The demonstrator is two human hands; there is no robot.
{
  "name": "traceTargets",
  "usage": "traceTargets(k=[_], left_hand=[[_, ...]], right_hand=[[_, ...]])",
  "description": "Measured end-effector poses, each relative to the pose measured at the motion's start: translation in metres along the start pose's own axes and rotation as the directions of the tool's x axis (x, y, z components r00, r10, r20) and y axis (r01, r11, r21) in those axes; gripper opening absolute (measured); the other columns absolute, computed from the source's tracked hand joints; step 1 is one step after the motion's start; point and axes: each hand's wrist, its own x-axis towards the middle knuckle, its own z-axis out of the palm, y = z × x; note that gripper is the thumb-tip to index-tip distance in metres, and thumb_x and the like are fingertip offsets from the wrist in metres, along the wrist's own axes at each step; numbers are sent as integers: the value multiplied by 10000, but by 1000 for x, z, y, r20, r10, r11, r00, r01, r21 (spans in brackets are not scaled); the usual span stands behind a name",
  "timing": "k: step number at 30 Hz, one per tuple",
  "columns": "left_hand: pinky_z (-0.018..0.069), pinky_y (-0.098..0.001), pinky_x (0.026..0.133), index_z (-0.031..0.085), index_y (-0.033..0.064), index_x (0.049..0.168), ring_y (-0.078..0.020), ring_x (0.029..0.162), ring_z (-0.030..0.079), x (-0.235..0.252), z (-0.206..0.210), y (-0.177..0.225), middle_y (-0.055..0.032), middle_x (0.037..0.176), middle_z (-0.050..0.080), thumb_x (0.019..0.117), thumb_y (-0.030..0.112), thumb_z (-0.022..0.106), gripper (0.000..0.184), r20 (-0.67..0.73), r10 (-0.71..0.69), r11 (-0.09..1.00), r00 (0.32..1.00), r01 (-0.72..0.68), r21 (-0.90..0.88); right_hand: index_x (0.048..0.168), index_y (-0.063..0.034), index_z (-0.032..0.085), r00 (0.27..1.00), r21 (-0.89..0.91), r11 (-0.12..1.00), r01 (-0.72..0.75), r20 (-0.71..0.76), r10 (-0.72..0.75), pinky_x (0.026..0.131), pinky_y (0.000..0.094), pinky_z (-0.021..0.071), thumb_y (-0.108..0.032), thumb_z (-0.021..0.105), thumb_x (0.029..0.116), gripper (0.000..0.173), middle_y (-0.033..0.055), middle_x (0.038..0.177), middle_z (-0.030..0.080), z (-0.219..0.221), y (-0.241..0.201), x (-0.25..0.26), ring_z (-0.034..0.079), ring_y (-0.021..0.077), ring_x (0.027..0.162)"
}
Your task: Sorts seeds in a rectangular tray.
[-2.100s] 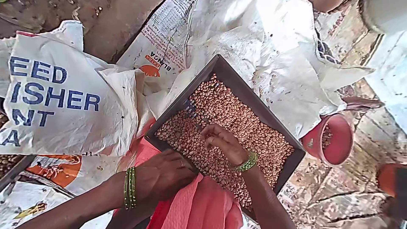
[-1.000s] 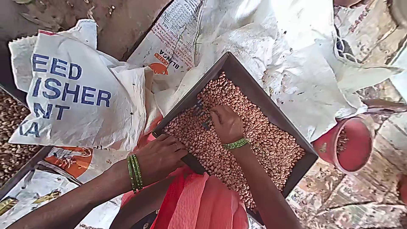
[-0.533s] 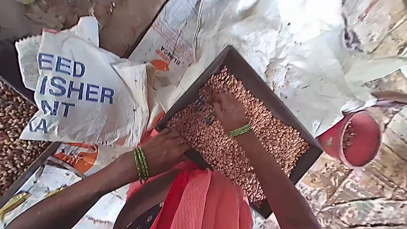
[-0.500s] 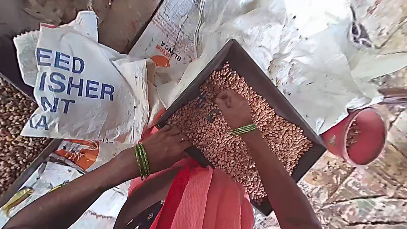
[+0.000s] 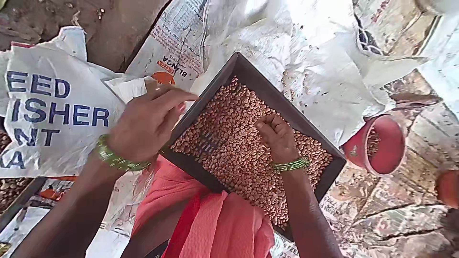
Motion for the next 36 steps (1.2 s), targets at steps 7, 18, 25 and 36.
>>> traceTargets(k=[7,18,25,36], left_hand=[[602,-414,823,709,116,1245,-196,941,723,-56,23,13,-79,1115,738,1079,306,447,364,345,64,979,937,8,-204],[536,-527,961,688,-2,1207,-407,1176,650,59,88,32,-237,1232,663,1063,113,528,244,339,-95,989,936,50,137],[463,-505,1071,625,-49,1287,-438,1280,568,90,114,29,-272,1310,603,1043,70,544,283,443,-137,949,886,-11,316],[511,-454,959,689,17,1171,-294,1072,671,104,77,50,-164,1133,698,1017,178,592,243,454,85,996,887,-89,-13]], right_hand=[[1159,0,723,937,-652,718,244,-32,-347,645,510,548,-114,545,1025,250,196,970,718,15,12,12,677,323,728],[1040,36,713,884,-838,474,270,21,-466,621,519,582,-91,590,1001,181,220,912,695,29,35,14,721,400,798],[1083,-86,652,991,-65,996,58,-115,-65,437,222,384,-178,510,1053,171,-17,658,517,-5,16,1,411,59,457],[1199,-84,602,978,625,753,-204,155,136,877,335,608,-324,169,1119,502,30,1089,743,14,6,-19,731,156,987]])
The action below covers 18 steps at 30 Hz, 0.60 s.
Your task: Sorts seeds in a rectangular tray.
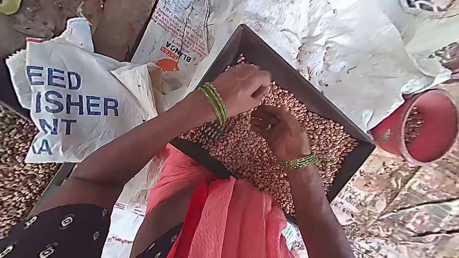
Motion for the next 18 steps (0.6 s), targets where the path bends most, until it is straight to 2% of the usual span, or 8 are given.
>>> traceTargets(k=[3,5,7,10,12,14,15,18], left_hand=[[562,-407,904,631,50,1317,-230,1033,692,-33,-29,8,-139,1226,689,1010,298,640,395,-133,67,993,989,-79,-85],[577,-363,872,623,51,1332,-189,998,693,-62,-44,-4,-132,1217,685,1042,315,579,395,-245,47,998,968,-57,-32],[561,-425,884,653,45,1289,-240,984,692,-92,-54,-16,-150,1147,696,1062,304,521,369,-246,-20,997,969,36,63],[531,-602,890,704,27,1194,-398,991,685,-133,-53,-17,-205,1071,702,1056,215,549,281,-14,-133,971,991,133,199],[532,-585,843,726,48,1093,-388,946,688,-152,-34,-13,-173,982,699,1036,197,585,212,159,-99,953,982,47,300],[554,-538,830,751,43,1013,-355,938,712,-162,-5,-8,-155,940,726,1009,176,605,198,233,-13,936,972,-70,345],[544,-525,860,743,28,1023,-356,974,707,-161,6,-4,-165,968,727,1019,164,582,211,307,-43,930,951,-74,361],[476,-544,999,643,-20,1264,-423,1232,589,-133,14,3,-238,1264,639,1115,256,400,397,596,-283,927,751,55,371]], right_hand=[[1200,-112,629,999,-17,1000,12,43,-11,834,317,613,-403,140,1122,575,-8,1059,746,15,1,-4,726,121,935],[1238,-107,652,995,-255,962,94,53,-84,685,203,557,-279,244,1117,459,-81,923,684,16,2,-11,628,11,740],[1197,-77,698,982,-577,795,189,91,-168,558,166,460,-184,449,1076,297,-75,817,615,15,7,-22,510,-17,598],[1121,-75,780,884,-812,349,467,415,-216,609,333,538,-207,612,987,252,97,874,669,19,34,-35,618,168,689],[1197,-90,742,780,-766,151,625,622,-76,664,487,601,-163,567,1013,264,174,926,710,24,50,-41,723,333,807],[1257,-100,706,684,-684,-6,730,730,-4,582,495,579,-59,549,980,321,179,868,691,23,60,-35,717,372,760],[1275,-106,692,662,-660,-58,749,749,29,558,494,570,-56,558,981,327,175,848,685,21,60,-29,714,373,739],[1310,-111,667,664,-654,-120,747,740,106,563,509,564,-31,589,966,361,185,839,674,16,53,-12,706,395,745]])
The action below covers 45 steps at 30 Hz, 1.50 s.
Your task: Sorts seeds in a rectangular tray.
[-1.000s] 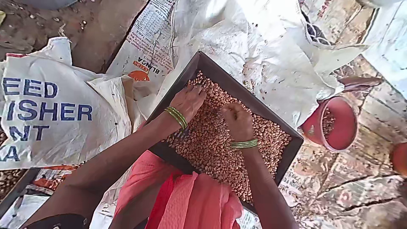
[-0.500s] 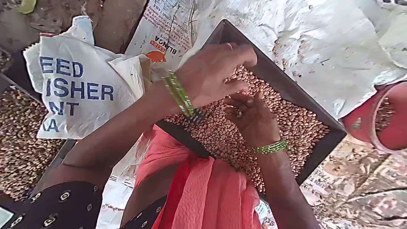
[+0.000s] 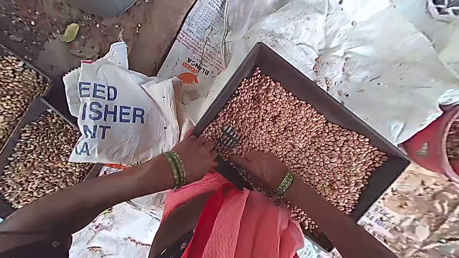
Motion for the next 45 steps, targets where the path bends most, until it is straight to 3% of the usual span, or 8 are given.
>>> traceTargets(k=[4,10,16,20,27,30,35,45], left_hand=[[483,-509,1028,683,16,1224,-378,1267,581,29,-3,-8,-202,1302,629,1100,263,452,361,-153,36,999,988,-32,27],[443,-538,1086,732,100,1193,-326,1313,571,32,-2,-31,-127,1407,622,1033,118,499,283,-815,131,945,565,-320,-70],[540,-430,988,709,82,1228,-242,1155,670,-29,14,-39,-96,1263,694,1060,211,460,327,-749,-9,952,662,-224,-209],[570,-374,909,740,137,1162,-173,1072,695,-35,40,-28,-29,1167,728,1048,284,469,329,-664,62,923,745,-296,-246],[585,-454,854,725,66,1090,-271,1027,719,-41,54,5,-115,1124,739,1061,239,520,270,-557,196,814,807,-450,-366],[577,-487,832,709,45,1095,-311,993,712,-36,59,12,-142,1070,726,1062,244,519,276,-482,249,778,840,-469,-417],[578,-467,807,714,58,1086,-299,960,714,-37,59,6,-132,1043,729,1062,262,518,284,-500,219,808,838,-442,-388],[541,-515,929,753,123,1094,-339,1100,670,51,21,29,-111,1094,727,999,214,599,203,-609,409,866,680,-500,24]], right_hand=[[1264,-106,715,966,-30,979,-201,-174,193,605,513,587,-73,587,985,309,187,903,722,-11,16,-2,732,389,793],[1398,-61,616,726,246,836,-490,-416,548,467,495,458,-218,495,1061,391,138,658,598,-48,29,-21,526,295,483],[1261,-67,691,782,362,843,-397,-346,517,492,330,453,-200,479,1069,315,67,766,645,-46,18,-35,489,131,515],[1229,-57,724,858,212,927,-309,-359,368,679,447,598,-170,546,1039,284,147,1021,749,-22,7,-20,723,272,778],[1093,-8,724,910,20,973,-232,-348,224,675,485,609,-106,604,998,182,189,939,722,0,15,2,740,352,844],[1059,-41,700,798,531,791,-302,-313,515,531,287,493,-189,626,1004,174,26,744,635,-16,13,-6,555,110,562],[929,-232,584,806,995,20,99,-91,584,418,125,377,-366,480,1077,225,-113,639,484,-42,22,-29,412,-15,454],[1133,-167,604,684,987,129,100,-163,711,487,144,491,-119,325,1016,306,-62,812,686,-64,19,-87,594,11,573]])
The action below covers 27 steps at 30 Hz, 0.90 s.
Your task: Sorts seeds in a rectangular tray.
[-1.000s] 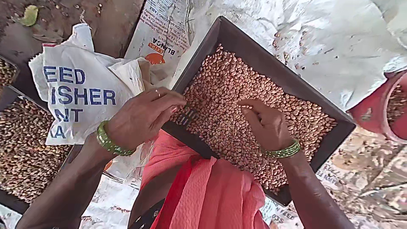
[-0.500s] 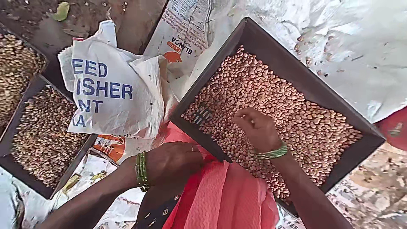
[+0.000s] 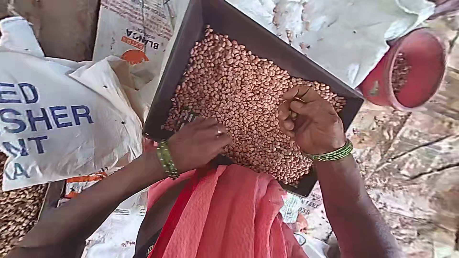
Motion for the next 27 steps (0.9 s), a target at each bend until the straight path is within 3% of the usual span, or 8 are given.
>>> traceTargets(k=[3,6,12,16,18,23,25,27], left_hand=[[488,-542,958,755,176,1082,-335,1174,617,26,25,-3,-97,1131,696,960,199,658,157,169,197,979,966,-204,26],[402,-637,1042,745,170,1115,-399,1286,534,21,18,-30,-129,1255,650,954,140,650,189,247,133,978,960,-167,124],[307,-695,1093,732,79,1085,-497,1427,386,3,-51,-60,-198,1466,553,1009,135,556,200,-170,-101,963,980,139,229],[257,-554,1172,728,112,1156,-428,1441,360,-14,-70,-50,-202,1543,463,1016,212,551,247,-324,-162,964,932,219,148],[286,-507,1158,730,77,1160,-397,1400,414,-24,-68,-40,-205,1526,486,1019,214,545,270,-340,-186,968,922,231,94],[534,-444,1000,734,39,1138,-274,1140,668,-33,-36,-24,-159,1198,705,1032,186,540,266,-275,-263,965,925,252,-77],[578,-505,876,740,53,1112,-308,1018,707,-22,-18,-15,-156,1106,725,1030,181,543,249,-188,-260,965,947,247,-94],[584,-529,839,744,58,1091,-340,984,715,-5,-1,-5,-161,1067,729,1020,155,573,208,-93,-228,971,969,219,-100]], right_hand=[[1127,-157,611,998,-203,979,28,-56,-40,572,178,534,-118,357,995,289,-96,814,665,-11,-3,-14,619,19,651],[1101,-144,636,997,-404,915,19,-62,-48,498,140,413,-184,428,1045,219,-145,684,513,-13,2,-28,468,-27,538],[1112,-107,701,995,-743,665,80,17,-101,510,167,407,-245,542,1032,226,-84,714,572,7,26,-34,464,-31,553],[1107,-62,745,975,-905,380,192,132,-178,600,470,560,-209,549,1027,258,117,898,727,15,41,-30,680,254,678],[1096,-43,752,961,-939,248,236,188,-204,654,521,588,-210,557,1024,267,155,981,748,22,52,-29,741,334,817],[1057,-3,720,946,-970,27,242,229,-230,593,483,578,-189,586,1025,232,181,902,706,42,75,-20,727,368,809],[1053,4,716,960,-974,70,217,200,-197,643,510,594,-148,582,1019,205,189,958,730,46,72,-15,741,374,856],[1073,-7,722,985,-943,299,148,111,-135,651,513,587,-177,580,1014,230,153,918,735,41,61,-12,732,317,782]])
